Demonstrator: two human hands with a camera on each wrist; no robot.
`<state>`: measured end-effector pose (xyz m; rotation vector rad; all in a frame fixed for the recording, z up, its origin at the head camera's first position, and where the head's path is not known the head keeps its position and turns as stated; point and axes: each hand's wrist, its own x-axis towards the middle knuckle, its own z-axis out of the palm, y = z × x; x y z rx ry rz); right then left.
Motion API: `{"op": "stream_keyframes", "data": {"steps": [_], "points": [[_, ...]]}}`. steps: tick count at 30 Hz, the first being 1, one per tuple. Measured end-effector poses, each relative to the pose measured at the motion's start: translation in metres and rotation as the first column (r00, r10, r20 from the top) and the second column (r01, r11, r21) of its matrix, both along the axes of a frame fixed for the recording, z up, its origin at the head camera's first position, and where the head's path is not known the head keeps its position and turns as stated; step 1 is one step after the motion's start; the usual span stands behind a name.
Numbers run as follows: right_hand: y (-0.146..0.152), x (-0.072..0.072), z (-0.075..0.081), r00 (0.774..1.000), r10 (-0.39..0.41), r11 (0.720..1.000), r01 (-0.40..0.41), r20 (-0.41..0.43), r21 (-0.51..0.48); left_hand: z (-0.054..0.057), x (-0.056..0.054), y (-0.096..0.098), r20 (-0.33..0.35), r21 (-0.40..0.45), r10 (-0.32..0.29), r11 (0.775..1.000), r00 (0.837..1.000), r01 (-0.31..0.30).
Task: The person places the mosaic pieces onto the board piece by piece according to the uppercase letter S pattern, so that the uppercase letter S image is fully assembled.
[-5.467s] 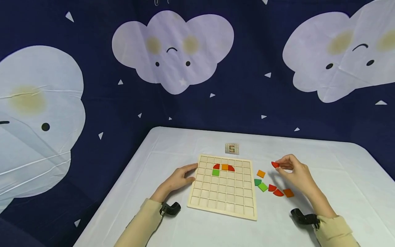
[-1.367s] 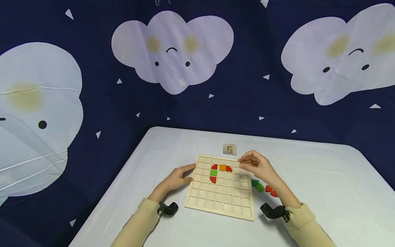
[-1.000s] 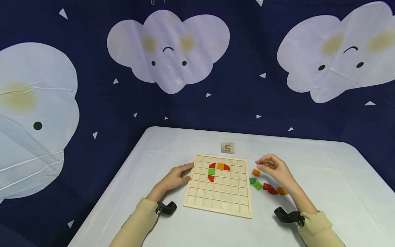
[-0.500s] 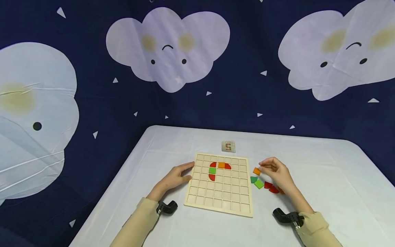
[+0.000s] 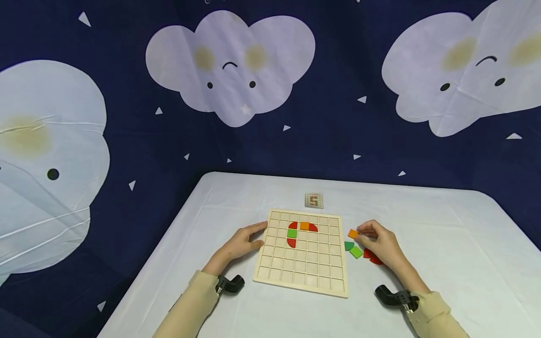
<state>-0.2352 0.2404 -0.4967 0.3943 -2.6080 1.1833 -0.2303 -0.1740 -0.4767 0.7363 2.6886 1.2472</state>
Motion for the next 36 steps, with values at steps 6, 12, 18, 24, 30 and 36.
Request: {"op": "stream_keyframes", "data": {"steps": [6,12,18,24,30,36], "points": [[-0.002,0.0,0.001,0.999,0.018,0.997,-0.015,-0.047,0.078,0.0,-0.001,0.0,0.002,0.004,0.006,1.0,1.0,-0.006],[-0.003,0.0,0.0,0.997,0.024,0.994,-0.016,-0.067,0.106,0.0,-0.001,-0.001,0.004,0.007,0.009,1.0,1.0,-0.009],[-0.004,0.0,0.001,0.997,0.014,0.995,-0.007,-0.072,0.096,-0.001,0.002,-0.002,0.002,0.005,0.013,1.0,1.0,-0.013],[-0.006,0.002,0.003,0.997,0.016,0.997,-0.01,-0.071,0.081,-0.003,0.004,-0.002,-0.001,-0.002,0.021,1.0,1.0,-0.021],[-0.008,0.002,0.011,0.996,0.029,0.998,-0.025,-0.082,0.051,-0.002,0.005,-0.002,-0.001,0.003,0.026,1.0,1.0,-0.026],[-0.017,0.008,0.024,0.996,0.053,0.998,-0.052,-0.07,0.022,-0.001,0.001,-0.001,-0.007,0.0,0.019,1.0,1.0,-0.019]]}}
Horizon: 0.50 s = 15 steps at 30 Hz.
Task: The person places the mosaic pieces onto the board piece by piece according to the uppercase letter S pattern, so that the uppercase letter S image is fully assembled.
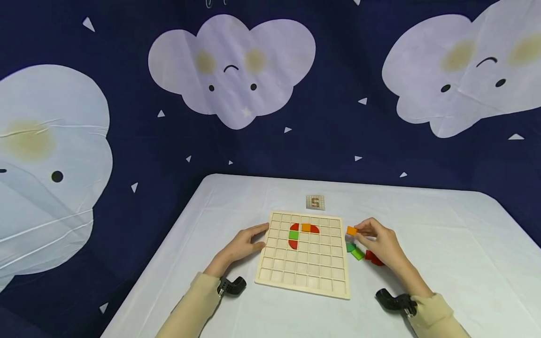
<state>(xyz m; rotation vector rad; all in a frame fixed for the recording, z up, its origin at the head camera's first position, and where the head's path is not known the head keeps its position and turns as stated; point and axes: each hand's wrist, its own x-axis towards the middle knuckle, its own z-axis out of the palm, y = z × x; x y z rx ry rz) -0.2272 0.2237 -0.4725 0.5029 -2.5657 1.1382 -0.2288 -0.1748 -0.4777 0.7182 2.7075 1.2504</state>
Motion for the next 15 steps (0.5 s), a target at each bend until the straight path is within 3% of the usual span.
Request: {"op": "stream_keyframes", "data": {"steps": [7,15], "points": [[-0.019,0.006,0.018,0.997,0.075,0.997,-0.075,-0.024,-0.007,0.0,-0.002,0.001,0.002,0.01,-0.007,1.0,1.0,0.007],[-0.055,0.011,0.026,0.98,0.198,0.98,-0.199,-0.025,-0.03,-0.001,0.0,0.001,0.007,0.014,-0.015,1.0,1.0,0.015]]}}
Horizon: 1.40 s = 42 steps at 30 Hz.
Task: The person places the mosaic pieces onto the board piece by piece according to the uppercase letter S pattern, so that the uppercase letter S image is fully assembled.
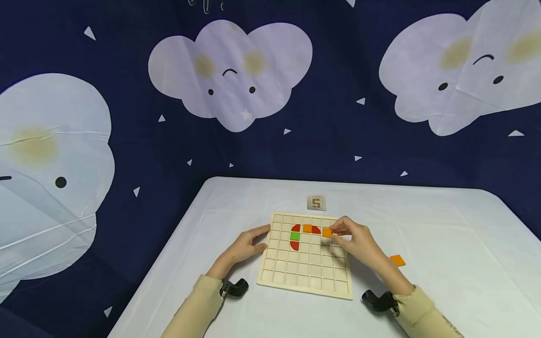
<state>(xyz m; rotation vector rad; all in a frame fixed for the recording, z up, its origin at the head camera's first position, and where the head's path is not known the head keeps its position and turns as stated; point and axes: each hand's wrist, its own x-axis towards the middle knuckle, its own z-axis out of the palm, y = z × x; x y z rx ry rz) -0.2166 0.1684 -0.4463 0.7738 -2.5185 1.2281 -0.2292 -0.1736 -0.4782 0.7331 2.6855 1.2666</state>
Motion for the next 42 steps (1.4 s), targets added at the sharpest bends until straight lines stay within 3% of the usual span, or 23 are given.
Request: {"op": "stream_keyframes", "data": {"steps": [8,20,30,38,42], "points": [[-0.03,0.006,0.002,0.998,0.07,0.997,-0.069,0.011,-0.028,-0.001,0.001,0.001,-0.005,-0.004,0.004,1.0,1.0,-0.004],[-0.058,0.012,-0.003,0.997,0.073,0.996,-0.071,0.033,-0.057,0.0,0.0,0.0,-0.013,-0.018,-0.005,1.0,1.0,0.004],[-0.058,0.008,-0.022,0.995,0.072,0.997,-0.07,0.07,-0.03,0.002,-0.001,0.001,-0.008,-0.02,0.005,1.0,1.0,-0.005],[-0.06,0.006,-0.036,0.996,0.056,0.997,-0.051,-0.074,0.066,0.001,0.0,0.001,-0.004,-0.018,0.011,1.0,1.0,-0.011],[-0.061,0.004,-0.037,0.994,0.039,0.997,-0.032,-0.099,0.075,0.001,-0.001,0.0,-0.006,-0.016,0.01,1.0,1.0,-0.01]]}}
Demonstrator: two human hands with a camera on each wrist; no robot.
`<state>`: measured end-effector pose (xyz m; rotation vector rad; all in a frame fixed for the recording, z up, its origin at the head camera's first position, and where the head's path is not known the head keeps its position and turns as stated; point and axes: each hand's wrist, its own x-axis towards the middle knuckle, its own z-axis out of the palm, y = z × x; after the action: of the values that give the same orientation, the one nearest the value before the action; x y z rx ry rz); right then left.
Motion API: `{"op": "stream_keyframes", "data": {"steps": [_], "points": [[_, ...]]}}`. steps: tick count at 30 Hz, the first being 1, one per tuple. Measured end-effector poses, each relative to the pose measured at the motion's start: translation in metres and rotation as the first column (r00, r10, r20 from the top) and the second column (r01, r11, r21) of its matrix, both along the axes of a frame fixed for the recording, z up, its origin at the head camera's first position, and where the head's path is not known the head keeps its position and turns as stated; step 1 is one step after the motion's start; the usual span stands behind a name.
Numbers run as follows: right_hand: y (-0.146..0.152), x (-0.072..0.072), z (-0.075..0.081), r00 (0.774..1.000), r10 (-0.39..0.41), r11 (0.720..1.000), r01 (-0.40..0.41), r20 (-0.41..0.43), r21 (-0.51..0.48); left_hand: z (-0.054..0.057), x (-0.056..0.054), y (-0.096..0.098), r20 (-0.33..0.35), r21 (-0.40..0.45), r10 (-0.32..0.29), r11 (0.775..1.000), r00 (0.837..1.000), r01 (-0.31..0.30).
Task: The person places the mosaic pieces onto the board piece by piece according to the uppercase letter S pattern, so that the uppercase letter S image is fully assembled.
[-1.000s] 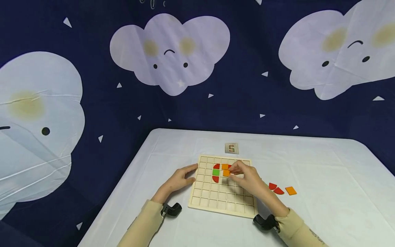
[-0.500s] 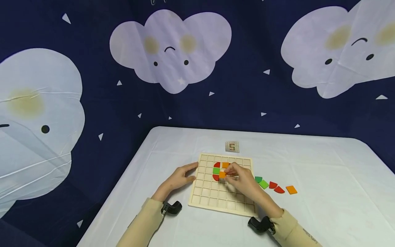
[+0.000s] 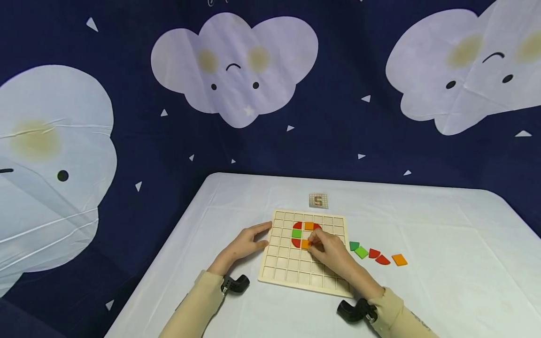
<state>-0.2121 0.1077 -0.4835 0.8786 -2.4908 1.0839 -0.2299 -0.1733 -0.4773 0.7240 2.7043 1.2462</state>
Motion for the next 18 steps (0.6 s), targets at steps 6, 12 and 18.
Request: {"op": "stream_keyframes", "data": {"steps": [6,12,18], "points": [[-0.0007,-0.0015,-0.0033,1.0,0.008,1.0,-0.008,-0.022,-0.011,-0.0014,-0.0003,-0.001,0.001,-0.01,0.004,1.0,1.0,-0.004],[0.0005,-0.003,-0.0056,0.999,0.021,0.999,-0.022,-0.05,-0.027,-0.0005,-0.0009,-0.0008,-0.003,-0.005,-0.004,1.0,1.0,0.004],[0.0008,-0.0029,-0.0061,0.999,0.019,0.999,-0.02,-0.046,-0.025,-0.0008,-0.0011,-0.0012,-0.006,-0.007,-0.004,1.0,1.0,0.004]]}}
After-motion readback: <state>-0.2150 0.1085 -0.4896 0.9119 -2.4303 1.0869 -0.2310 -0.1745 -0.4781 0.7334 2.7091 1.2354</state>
